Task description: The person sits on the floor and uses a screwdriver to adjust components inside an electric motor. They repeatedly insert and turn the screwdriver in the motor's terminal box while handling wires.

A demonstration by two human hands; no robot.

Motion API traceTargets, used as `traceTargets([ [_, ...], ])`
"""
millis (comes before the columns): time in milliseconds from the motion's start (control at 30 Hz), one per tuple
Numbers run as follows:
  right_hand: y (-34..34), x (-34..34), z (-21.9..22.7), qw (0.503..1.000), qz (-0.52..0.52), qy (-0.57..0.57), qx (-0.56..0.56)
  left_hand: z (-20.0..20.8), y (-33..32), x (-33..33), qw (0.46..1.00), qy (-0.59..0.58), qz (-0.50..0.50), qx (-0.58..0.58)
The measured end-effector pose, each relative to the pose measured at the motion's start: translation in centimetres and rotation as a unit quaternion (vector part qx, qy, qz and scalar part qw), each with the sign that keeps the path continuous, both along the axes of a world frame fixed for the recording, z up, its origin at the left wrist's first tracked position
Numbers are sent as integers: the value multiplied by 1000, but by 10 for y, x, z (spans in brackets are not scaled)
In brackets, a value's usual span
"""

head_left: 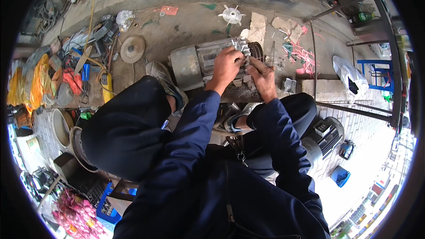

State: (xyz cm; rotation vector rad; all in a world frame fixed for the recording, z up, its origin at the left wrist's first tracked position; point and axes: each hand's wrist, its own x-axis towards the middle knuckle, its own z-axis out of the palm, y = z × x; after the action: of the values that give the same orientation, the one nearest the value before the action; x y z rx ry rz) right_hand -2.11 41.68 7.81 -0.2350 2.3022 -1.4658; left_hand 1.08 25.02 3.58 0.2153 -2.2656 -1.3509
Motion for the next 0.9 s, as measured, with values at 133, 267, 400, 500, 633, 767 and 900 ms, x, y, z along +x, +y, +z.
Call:
traceTargets([
  [133,25,-11,20,979,114,165,-28,-3,-5,1,1000,-11,-21,19],
  [267,27,-15,28,941,206,267,14,-6,-8,1,999,16,-38,18],
  [400,9,-33,34,895,290,325,97,-6,-11,0,999,-18,-35,-1],
  [500,14,-36,47,874,310,366,82,-5,-12,1,998,-12,-48,27],
  [633,27,-26,54,906,274,312,86,-6,-12,0,998,1,-55,23],
  [767,14,-26,35,923,255,274,88,-4,-12,0,998,-20,-53,16],
  [900,16,-22,27,957,181,226,21,-1,-10,0,997,-49,-46,39],
])
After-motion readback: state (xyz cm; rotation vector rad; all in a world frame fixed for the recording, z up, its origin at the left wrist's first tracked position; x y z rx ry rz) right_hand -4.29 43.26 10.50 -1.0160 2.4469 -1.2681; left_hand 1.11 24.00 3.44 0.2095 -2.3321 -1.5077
